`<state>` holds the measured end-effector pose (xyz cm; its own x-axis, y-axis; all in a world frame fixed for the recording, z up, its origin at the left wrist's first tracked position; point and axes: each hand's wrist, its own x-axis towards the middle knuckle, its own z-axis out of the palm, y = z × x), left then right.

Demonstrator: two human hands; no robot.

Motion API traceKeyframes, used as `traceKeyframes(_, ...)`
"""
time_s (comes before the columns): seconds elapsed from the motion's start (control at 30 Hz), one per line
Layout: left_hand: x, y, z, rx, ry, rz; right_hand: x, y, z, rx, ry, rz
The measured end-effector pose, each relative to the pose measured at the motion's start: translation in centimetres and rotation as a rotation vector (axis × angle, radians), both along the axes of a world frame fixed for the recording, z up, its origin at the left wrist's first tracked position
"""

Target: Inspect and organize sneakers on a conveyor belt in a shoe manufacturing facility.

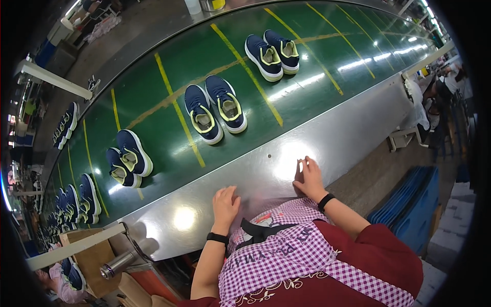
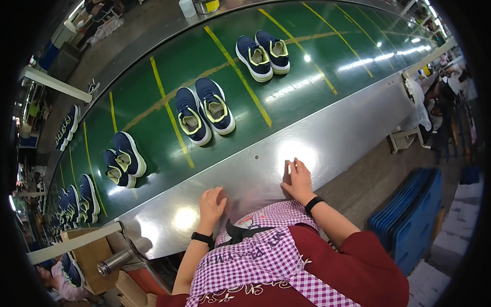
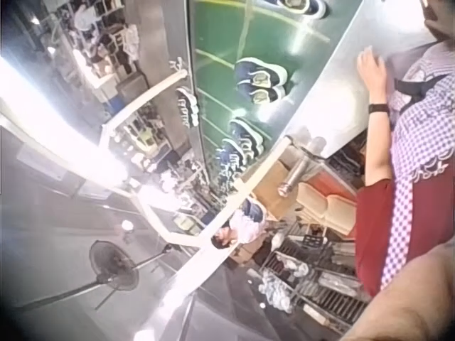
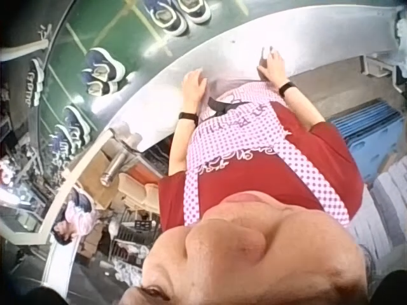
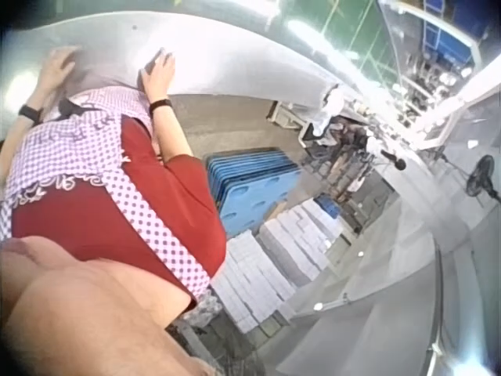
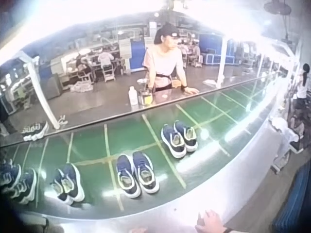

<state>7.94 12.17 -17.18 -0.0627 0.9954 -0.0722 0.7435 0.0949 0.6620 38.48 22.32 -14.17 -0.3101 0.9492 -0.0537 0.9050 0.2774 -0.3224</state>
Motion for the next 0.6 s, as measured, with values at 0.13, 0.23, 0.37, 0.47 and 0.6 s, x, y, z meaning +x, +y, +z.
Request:
traceKeyframes(0.13,-2.4,3.4,-0.3,0.034,-0.113,0.046,-0.3,2.1,-0.1,-0.210,-0.264,0.080)
traceKeyframes(0.23,-3.9,8.5,1.5,0.308,-0.025,0.177,-1.1,2.0,-0.9,-0.218,-0.338,0.108)
traceKeyframes(0.37,-6.0,15.3,4.3,0.411,0.288,0.095,-1.8,1.9,-0.9,-0.245,-0.310,0.059)
traceKeyframes(0.47,-7.0,18.8,3.3,0.270,0.364,-0.007,-2.3,1.7,-1.1,-0.267,-0.292,0.077)
traceKeyframes(0.6,-5.5,21.7,2.8,-0.011,0.423,-0.152,-2.3,1.2,-0.9,-0.309,-0.296,0.045)
